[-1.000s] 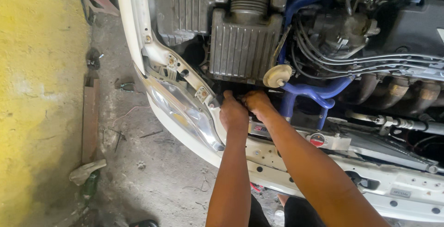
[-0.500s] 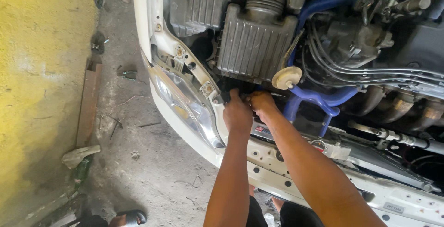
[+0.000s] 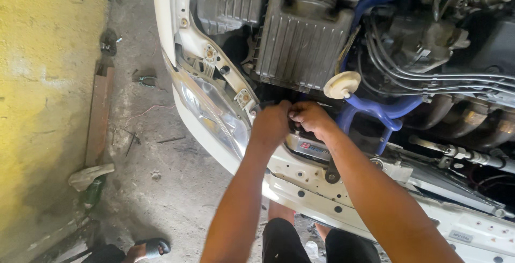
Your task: The person works under the hood of a white car, tightening a battery terminal with a wrench and then wrapping a wire with black electrical tape. The person then routes the taped wire near the headlight and engine bay components.
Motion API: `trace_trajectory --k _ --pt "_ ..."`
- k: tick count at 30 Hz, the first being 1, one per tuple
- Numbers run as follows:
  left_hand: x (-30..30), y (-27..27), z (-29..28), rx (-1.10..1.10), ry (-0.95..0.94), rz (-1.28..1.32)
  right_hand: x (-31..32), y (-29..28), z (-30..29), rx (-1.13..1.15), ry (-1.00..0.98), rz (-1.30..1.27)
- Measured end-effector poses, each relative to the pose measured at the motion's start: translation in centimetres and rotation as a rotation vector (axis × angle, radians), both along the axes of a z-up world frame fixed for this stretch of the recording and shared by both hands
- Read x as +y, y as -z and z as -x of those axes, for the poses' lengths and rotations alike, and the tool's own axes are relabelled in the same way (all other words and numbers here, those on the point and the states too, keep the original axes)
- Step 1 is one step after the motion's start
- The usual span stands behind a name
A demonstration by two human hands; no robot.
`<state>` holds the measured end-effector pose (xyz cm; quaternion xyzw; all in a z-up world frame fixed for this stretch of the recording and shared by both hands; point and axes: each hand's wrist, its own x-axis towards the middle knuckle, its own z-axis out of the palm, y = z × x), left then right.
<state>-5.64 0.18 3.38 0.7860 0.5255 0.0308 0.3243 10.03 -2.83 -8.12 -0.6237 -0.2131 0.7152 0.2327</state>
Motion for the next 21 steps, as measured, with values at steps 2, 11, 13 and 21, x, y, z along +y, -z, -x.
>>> trace_trajectory --k 2,11,13,21 --pt "2.3 0.6 0.3 0.1 0.214 -0.109 -0.2 1.4 0.4 0.019 0.037 -0.102" --pt "7.5 4.2 -2.0 0.357 0.706 0.02 -0.8 1.8 1.2 -0.11 0.079 -0.067" --pt "8.0 4.6 -1.7 0.32 0.724 0.013 -0.6 0.5 1.6 -0.105 0.133 -0.061" --pt "8.5 4.2 -0.8 0.233 0.773 -0.052 -0.4 -4.2 3.0 -0.576 0.046 -0.029"
